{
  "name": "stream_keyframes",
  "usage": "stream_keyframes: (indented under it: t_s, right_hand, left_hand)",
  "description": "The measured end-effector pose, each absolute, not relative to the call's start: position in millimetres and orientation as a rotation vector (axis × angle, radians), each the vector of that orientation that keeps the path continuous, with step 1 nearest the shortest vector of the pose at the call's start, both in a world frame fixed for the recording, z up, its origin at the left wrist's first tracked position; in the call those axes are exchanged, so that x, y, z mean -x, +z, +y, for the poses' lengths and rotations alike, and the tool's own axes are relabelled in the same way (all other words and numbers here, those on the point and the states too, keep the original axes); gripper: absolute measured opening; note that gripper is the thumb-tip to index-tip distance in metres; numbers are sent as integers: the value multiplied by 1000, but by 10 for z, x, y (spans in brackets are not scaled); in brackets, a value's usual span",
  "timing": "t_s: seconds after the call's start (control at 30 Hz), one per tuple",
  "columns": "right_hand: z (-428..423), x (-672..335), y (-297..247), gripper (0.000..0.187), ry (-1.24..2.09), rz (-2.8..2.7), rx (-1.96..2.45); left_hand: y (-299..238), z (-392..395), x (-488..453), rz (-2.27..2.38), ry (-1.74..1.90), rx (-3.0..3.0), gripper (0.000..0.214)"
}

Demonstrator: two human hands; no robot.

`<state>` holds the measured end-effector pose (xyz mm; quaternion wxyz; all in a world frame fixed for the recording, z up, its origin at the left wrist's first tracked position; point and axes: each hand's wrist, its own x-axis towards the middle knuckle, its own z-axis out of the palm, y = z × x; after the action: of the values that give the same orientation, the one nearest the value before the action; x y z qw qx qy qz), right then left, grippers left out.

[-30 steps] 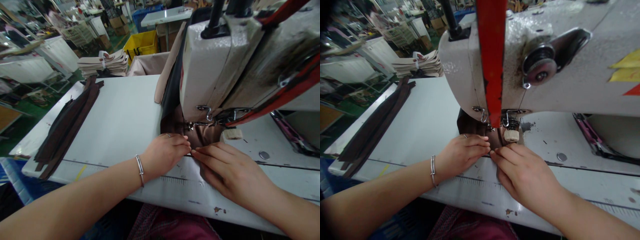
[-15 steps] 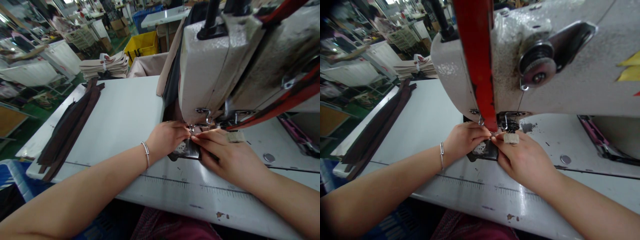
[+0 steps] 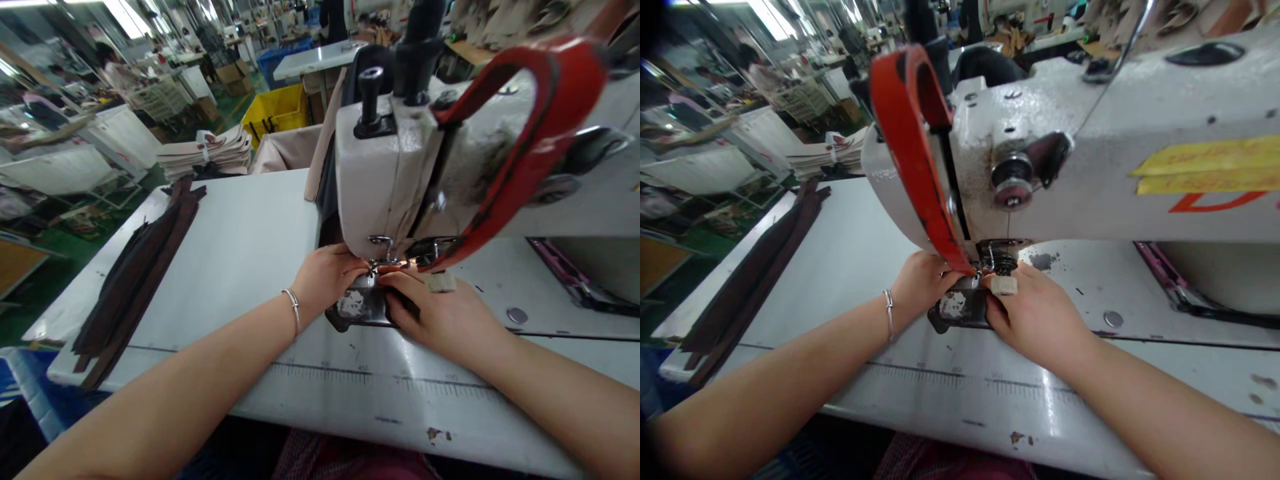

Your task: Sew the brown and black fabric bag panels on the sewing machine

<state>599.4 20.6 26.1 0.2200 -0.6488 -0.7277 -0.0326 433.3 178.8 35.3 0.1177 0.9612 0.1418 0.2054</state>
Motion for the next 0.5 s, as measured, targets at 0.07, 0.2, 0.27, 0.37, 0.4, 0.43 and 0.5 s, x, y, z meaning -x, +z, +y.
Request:
stream_keyframes:
  t_s: [0.07, 0.2, 0.27, 0.37, 0.4, 0.43, 0.5]
  right_hand:
    - [209, -5990, 254, 24, -102, -2009, 1795]
    - [230, -5986, 244, 23, -114, -1997, 1771]
    - [246, -5992, 235, 22, -113, -1988, 1743]
    - [252, -6006, 228, 23, -101, -1970, 1692]
    - [244, -6007, 232, 23, -96, -1962, 1674]
    - [232, -6005, 239, 24, -91, -1955, 1653]
    - [202, -5992, 257, 28, -74, -1964, 1583]
  left_hand:
    - [360, 1770, -4335, 425, 544, -2868, 19]
    - [404, 1821, -4321, 379, 439, -3011, 24]
    - [465, 1941, -4294, 296, 411, -3073, 22]
    - [608, 2122, -4230, 198, 298, -3276, 23]
    - [659, 2131, -4205, 169, 239, -3345, 23]
    - [705, 2096, -4180, 130, 171, -3399, 23]
    - [774, 1892, -4136, 19, 48, -3437, 20]
